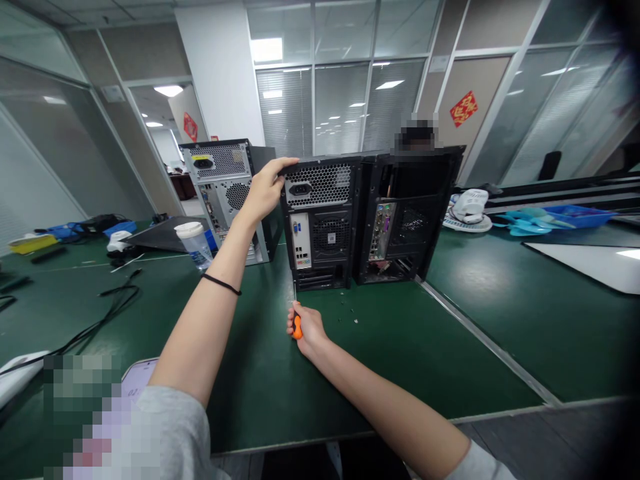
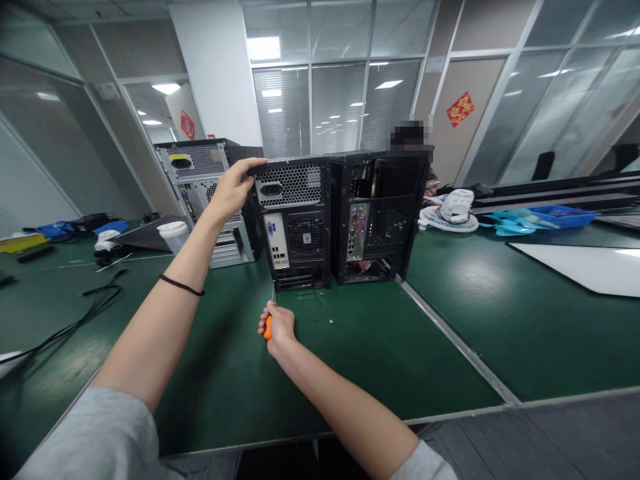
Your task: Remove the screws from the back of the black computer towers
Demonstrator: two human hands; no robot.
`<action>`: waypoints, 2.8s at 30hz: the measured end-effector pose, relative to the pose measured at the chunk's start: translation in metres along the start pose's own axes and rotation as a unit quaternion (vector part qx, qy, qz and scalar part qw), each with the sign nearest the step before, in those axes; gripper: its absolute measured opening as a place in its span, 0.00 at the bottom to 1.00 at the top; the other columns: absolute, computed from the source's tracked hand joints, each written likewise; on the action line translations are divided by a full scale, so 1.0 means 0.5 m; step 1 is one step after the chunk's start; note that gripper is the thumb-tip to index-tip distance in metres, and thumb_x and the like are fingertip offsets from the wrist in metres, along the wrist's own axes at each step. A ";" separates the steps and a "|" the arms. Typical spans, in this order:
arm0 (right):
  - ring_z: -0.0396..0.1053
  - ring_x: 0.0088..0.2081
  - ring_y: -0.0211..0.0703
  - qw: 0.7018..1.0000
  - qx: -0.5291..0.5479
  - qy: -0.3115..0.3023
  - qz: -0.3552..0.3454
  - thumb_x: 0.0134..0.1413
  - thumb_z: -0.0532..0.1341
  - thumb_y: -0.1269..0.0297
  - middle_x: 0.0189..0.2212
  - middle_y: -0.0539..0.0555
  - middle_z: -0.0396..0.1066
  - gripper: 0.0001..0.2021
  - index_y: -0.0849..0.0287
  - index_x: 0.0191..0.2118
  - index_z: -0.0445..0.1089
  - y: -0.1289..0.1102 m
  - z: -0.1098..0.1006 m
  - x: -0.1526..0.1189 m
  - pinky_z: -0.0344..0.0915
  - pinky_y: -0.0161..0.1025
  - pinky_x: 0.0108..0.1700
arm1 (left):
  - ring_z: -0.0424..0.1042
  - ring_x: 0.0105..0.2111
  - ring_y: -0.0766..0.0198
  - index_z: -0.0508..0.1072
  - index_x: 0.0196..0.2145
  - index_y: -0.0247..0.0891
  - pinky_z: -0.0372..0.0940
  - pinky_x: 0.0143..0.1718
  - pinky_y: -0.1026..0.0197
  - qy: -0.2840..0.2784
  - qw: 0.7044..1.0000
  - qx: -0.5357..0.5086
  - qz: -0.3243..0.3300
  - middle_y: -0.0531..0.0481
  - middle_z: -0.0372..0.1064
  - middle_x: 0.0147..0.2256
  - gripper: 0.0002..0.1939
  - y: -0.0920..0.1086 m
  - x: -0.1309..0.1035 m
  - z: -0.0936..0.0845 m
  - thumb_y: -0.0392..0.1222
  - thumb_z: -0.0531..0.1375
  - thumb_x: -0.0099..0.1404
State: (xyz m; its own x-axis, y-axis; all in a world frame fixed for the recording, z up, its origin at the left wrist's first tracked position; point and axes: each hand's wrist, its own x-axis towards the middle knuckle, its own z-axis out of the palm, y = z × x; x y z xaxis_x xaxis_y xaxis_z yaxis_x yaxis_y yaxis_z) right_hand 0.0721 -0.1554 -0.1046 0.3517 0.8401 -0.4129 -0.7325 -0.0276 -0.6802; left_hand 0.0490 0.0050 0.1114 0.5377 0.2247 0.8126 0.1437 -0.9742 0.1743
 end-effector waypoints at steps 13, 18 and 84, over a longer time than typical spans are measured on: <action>0.56 0.12 0.29 1.000 -0.002 0.008 0.016 0.57 0.58 0.64 0.12 0.46 0.60 0.14 0.62 0.22 0.61 -0.003 0.003 -0.004 0.50 0.28 0.14 | 0.62 0.56 0.60 0.66 0.51 0.46 0.54 0.60 0.50 -0.002 1.000 0.018 0.010 0.52 0.66 0.54 0.22 -0.001 -0.001 0.000 0.31 0.47 0.62; 0.55 0.12 0.30 1.000 -0.003 0.005 0.027 0.60 0.54 0.66 0.12 0.46 0.60 0.14 0.62 0.23 0.61 -0.005 0.005 -0.006 0.50 0.28 0.14 | 0.61 0.56 0.60 0.66 0.51 0.46 0.54 0.61 0.50 -0.003 1.000 0.013 0.009 0.52 0.65 0.55 0.22 0.000 -0.001 0.000 0.31 0.47 0.62; 0.49 0.14 0.29 0.977 0.155 -0.091 0.111 0.64 0.45 0.66 0.14 0.46 0.55 0.16 0.62 0.27 0.61 -0.012 0.007 0.000 0.44 0.26 0.15 | 0.61 0.57 0.60 0.67 0.51 0.44 0.53 0.61 0.51 -0.004 1.000 0.009 -0.011 0.51 0.65 0.55 0.24 0.003 -0.001 0.000 0.29 0.47 0.59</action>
State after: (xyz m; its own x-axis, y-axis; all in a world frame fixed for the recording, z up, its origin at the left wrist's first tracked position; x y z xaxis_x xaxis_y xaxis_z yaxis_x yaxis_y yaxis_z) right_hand 0.0744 -0.1535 -0.0984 0.0747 0.9153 -0.3958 -0.9304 -0.0789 -0.3580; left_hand 0.0490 0.0035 0.1114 0.5409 0.2457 0.8044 0.1693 -0.9686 0.1820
